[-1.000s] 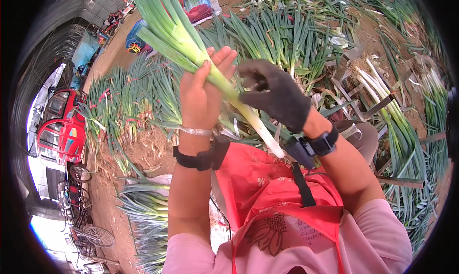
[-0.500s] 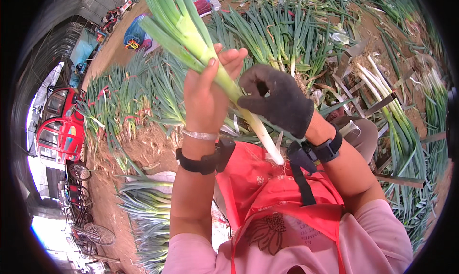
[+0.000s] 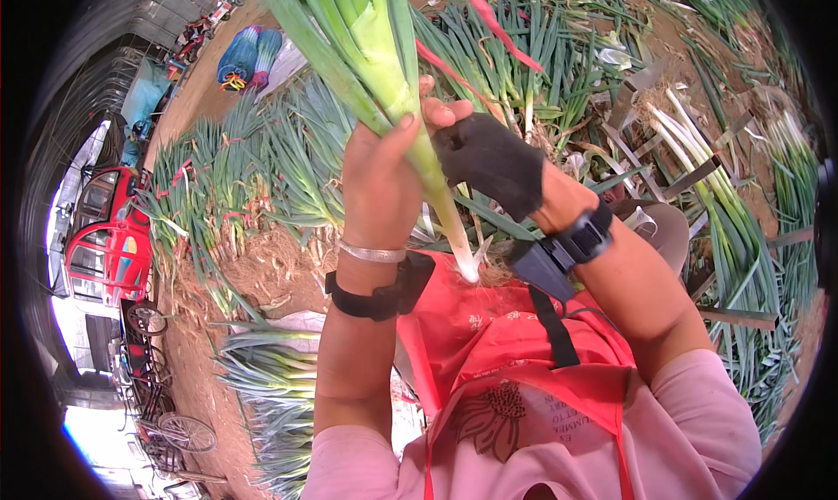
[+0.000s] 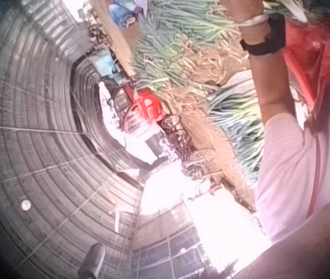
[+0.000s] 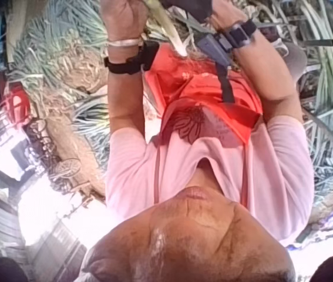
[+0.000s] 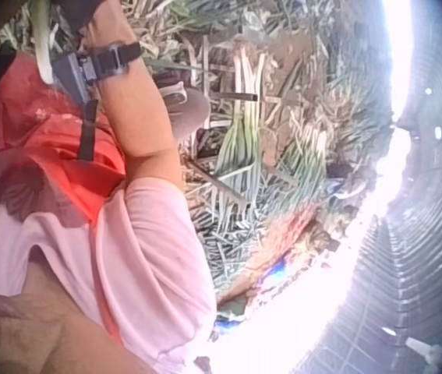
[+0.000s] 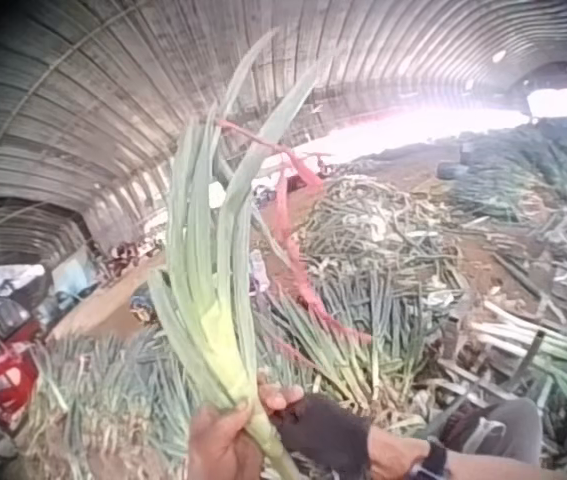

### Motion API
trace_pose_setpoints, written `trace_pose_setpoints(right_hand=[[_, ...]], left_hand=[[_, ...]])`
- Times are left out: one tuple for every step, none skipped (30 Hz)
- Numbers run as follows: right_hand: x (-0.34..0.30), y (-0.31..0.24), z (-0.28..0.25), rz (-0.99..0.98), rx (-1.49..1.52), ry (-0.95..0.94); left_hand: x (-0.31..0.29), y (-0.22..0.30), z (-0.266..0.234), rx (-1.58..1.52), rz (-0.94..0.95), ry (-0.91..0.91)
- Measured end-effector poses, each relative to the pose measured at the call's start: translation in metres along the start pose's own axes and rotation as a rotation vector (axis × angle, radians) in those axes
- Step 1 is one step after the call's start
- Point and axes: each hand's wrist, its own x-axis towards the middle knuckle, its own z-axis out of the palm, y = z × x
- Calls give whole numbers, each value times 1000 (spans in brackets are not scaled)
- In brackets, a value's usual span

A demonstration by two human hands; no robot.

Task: The person cleans leeks by peeling away the outer layers and pulling off the roots before placing them onto a metal rack.

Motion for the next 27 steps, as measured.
trace_pose_setpoints(right_hand=[[-2, -5, -5, 350, 519, 19], [-4, -11, -11, 701, 1038, 33], [-1, -20, -27, 914, 948, -47], [-3, -26, -22, 908, 949, -51], [-7, -34, -15, 879, 964, 60], [-8, -40, -11, 847, 978, 169], [-8, -43, -8, 806, 779, 197], [-7, -44, -8, 804, 777, 198], [-7, -44, -7, 828, 735, 219], [-6, -45, -6, 852, 694, 240], [-6, -46, -7, 834, 672, 236], [-6, -45, -7, 832, 672, 234], [-7, -44, -5, 802, 683, 202], [-5, -44, -6, 773, 694, 170], [-7, -47, -10, 772, 694, 167], [-9, -52, -19, 733, 759, 51], [-11, -54, -24, 689, 824, -66], [-14, -52, -19, 686, 826, -70], [-19, -49, -9, 721, 807, 57], [-20, -48, -6, 756, 782, 187], [-19, -47, -6, 864, 770, 190], [-18, -45, -2, 864, 768, 189], [-16, -41, 5, 829, 811, 213], [-15, -39, 8, 794, 853, 237], [-15, -37, 8, 795, 851, 237], [-14, -37, 8, 832, 882, 186], [-13, -37, 8, 868, 911, 134]], left_hand=[[0, 1, -1, 7, -6, 29], [0, 1, -4, 7, -2, 33], [1, -1, -9, 81, 8, 81], [1, -2, -13, 155, 19, 130], [1, -4, -11, 152, 16, 126], [1, -7, -9, 144, 8, 161], [0, -9, -9, 137, -1, 197], [0, -9, -10, 135, 1, 196], [-1, -9, -15, -32, 8, 143], [-1, -9, -18, -199, 16, 89], [-2, -10, -20, -200, 18, 90], [-3, -11, -22, -195, 12, 116], [-3, -11, -23, -191, 6, 143], [-4, -9, -20, -192, 8, 146], [-4, -7, -14, -95, 21, 190], [-5, -5, -11, 1, 34, 234], [-5, -2, -10, 2, 37, 239], [-5, 0, -11, 59, 35, 247], [-5, 1, -12, 116, 31, 255], [-5, 0, -13, 115, 32, 255], [-5, -1, -14, 102, 34, 274], [-5, -1, -15, 89, 36, 293], [-4, -1, -14, 87, 35, 291], [-4, 1, -13, 93, 41, 298], [-4, 2, -12, 99, 47, 305], [-3, 3, -14, 97, 49, 307], [-3, 5, -16, 120, 35, 315]])
